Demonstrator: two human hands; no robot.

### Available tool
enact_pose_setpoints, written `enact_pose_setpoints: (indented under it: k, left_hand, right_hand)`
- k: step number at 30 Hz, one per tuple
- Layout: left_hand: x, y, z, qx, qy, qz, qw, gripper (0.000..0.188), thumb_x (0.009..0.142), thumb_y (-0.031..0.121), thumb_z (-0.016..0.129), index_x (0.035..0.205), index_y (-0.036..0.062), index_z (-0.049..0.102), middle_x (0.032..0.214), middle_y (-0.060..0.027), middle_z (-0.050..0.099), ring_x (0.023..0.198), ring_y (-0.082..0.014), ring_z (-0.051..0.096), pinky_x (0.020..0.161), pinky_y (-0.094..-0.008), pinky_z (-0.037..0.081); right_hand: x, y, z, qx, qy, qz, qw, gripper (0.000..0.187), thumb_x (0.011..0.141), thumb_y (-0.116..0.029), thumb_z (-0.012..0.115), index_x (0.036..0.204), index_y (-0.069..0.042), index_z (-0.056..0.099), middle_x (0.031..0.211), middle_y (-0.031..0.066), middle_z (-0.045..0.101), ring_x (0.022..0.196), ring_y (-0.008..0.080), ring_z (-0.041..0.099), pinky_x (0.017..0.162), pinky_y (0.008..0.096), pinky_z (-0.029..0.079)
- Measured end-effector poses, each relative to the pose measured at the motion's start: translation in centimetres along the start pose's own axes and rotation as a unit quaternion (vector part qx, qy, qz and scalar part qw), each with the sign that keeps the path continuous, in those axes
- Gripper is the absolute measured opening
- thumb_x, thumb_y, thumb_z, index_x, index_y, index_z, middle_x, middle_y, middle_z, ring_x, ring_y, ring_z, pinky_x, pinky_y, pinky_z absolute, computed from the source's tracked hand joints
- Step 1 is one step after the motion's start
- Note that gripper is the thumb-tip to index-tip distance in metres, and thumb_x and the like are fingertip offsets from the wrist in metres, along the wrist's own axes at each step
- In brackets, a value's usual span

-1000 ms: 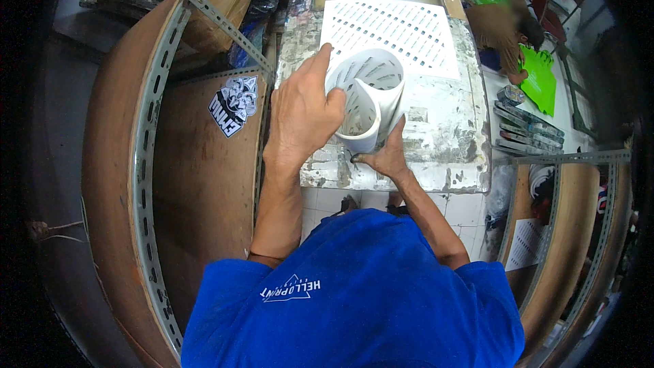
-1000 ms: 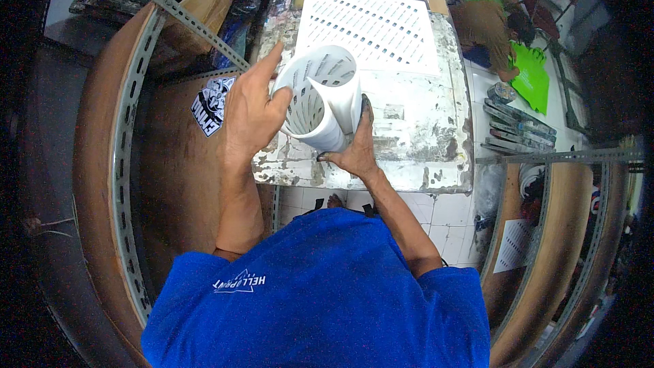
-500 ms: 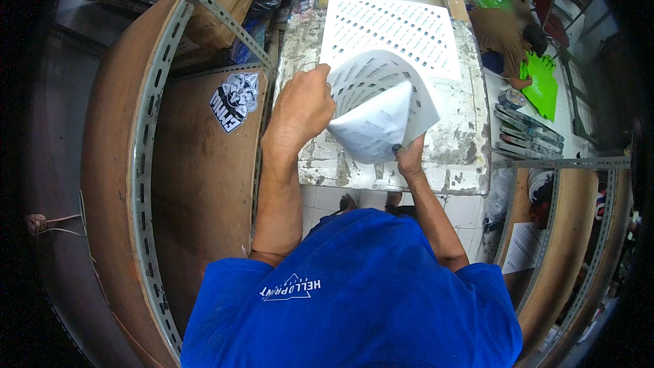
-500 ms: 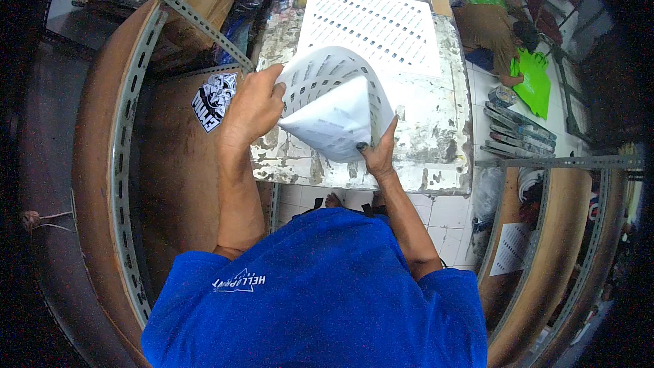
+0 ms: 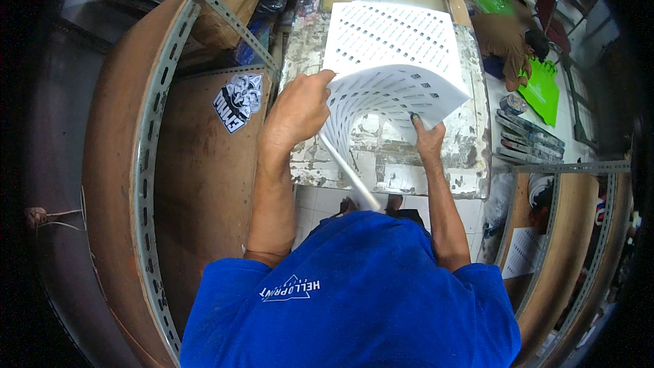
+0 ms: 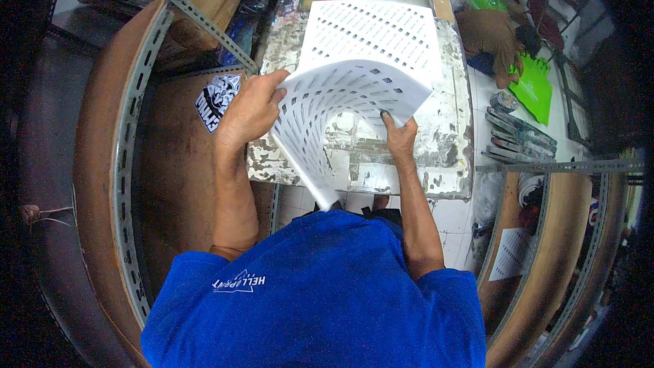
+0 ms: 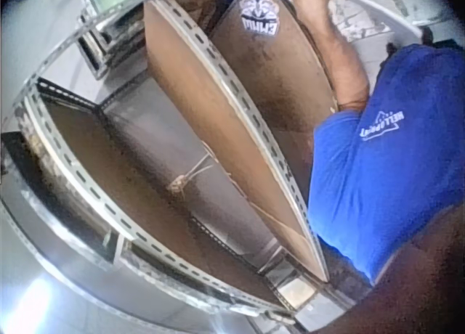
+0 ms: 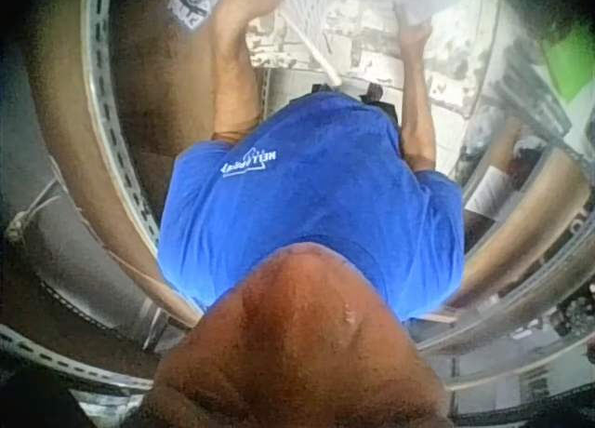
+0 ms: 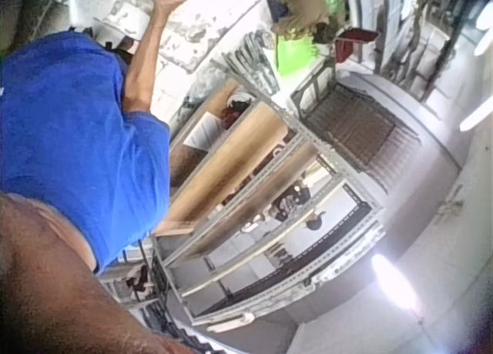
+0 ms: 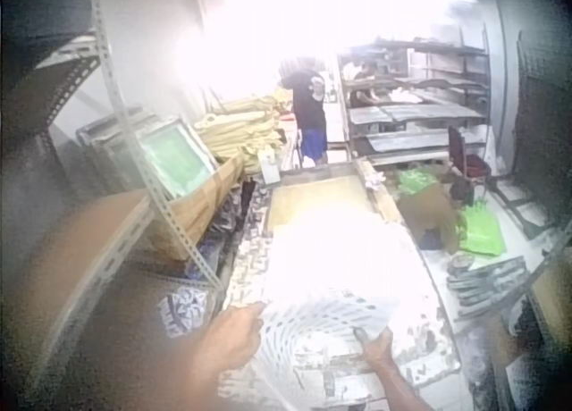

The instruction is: The person aligns several white sheets featuring die-cut patterns on a work table, bends the stack to check them, and then rolls the sheets into a cylinder by hand.

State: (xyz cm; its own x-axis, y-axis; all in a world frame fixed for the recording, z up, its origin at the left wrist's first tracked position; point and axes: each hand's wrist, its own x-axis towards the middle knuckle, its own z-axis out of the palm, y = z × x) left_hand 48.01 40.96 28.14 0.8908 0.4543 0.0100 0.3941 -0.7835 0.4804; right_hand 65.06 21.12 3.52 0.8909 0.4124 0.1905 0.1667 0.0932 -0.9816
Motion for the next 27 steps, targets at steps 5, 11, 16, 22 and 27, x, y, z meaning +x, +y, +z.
enact_pose_setpoints:
  k: [5, 11, 16, 22, 27]
  left_hand:
    - [0.0, -1.9, -0.9, -0.056, -0.039, 0.036, 0.997, 0.022, 0.09, 0.003, 0.055, 0.109, -0.005, 0.061, 0.092, -0.0277, 0.067, 0.089, -0.038, 0.067, 0.078, -0.042, 0.049]
    - [0.1, -3.4, -3.1, -0.212, -0.152, 0.011, 0.965, 0.032, 0.09, 0.003, 0.055, 0.12, -0.0062, 0.06, 0.099, -0.0246, 0.069, 0.091, -0.0276, 0.068, 0.083, -0.0369, 0.051]
    - [2.4, -6.3, 0.2, -0.276, -0.244, 0.015, 0.929, 0.036, 0.088, 0.003, 0.057, 0.123, -0.0061, 0.059, 0.109, -0.0159, 0.069, 0.1, -0.019, 0.063, 0.087, -0.0321, 0.049]
    - [7.2, -11.9, 10.5, -0.192, -0.298, 0.037, 0.934, 0.043, 0.09, 0.01, 0.061, 0.131, -0.0028, 0.055, 0.114, -0.0162, 0.068, 0.101, -0.0184, 0.063, 0.088, -0.0319, 0.049]
    - [6.2, -11.7, 11.9, -0.103, -0.074, 0.01, 0.992, 0.066, 0.089, 0.024, 0.067, 0.146, 0.0039, 0.039, 0.127, -0.0215, 0.061, 0.118, -0.03, 0.059, 0.097, -0.0379, 0.046]
  right_hand:
    - [2.1, -0.6, -2.8, -0.021, -0.052, 0.035, 0.998, 0.014, 0.084, -0.001, 0.07, 0.098, 0.004, 0.072, 0.088, 0.009, 0.074, 0.077, 0.0137, 0.065, 0.072, 0.0275, 0.051]
    - [3.6, -11.6, -7.1, -0.071, -0.174, 0.107, 0.976, 0.013, 0.082, 0.0, 0.07, 0.094, 0.003, 0.074, 0.08, 0.0088, 0.074, 0.064, 0.0108, 0.066, 0.058, 0.0249, 0.051]
    - [3.3, -12.2, -9.8, -0.093, -0.224, 0.194, 0.951, 0.013, 0.08, 0.003, 0.071, 0.094, 0.004, 0.073, 0.079, 0.0108, 0.073, 0.063, 0.0114, 0.065, 0.056, 0.0259, 0.051]
    - [2.3, -3.7, -11.1, -0.086, -0.198, 0.267, 0.939, 0.016, 0.078, 0.008, 0.071, 0.094, 0.006, 0.071, 0.082, 0.0109, 0.073, 0.063, 0.012, 0.065, 0.055, 0.0264, 0.051]
    - [2.3, 1.4, -12.1, -0.138, -0.217, 0.29, 0.922, 0.019, 0.076, 0.006, 0.072, 0.096, 0.007, 0.071, 0.083, 0.0105, 0.072, 0.062, 0.0124, 0.063, 0.055, 0.0272, 0.05]
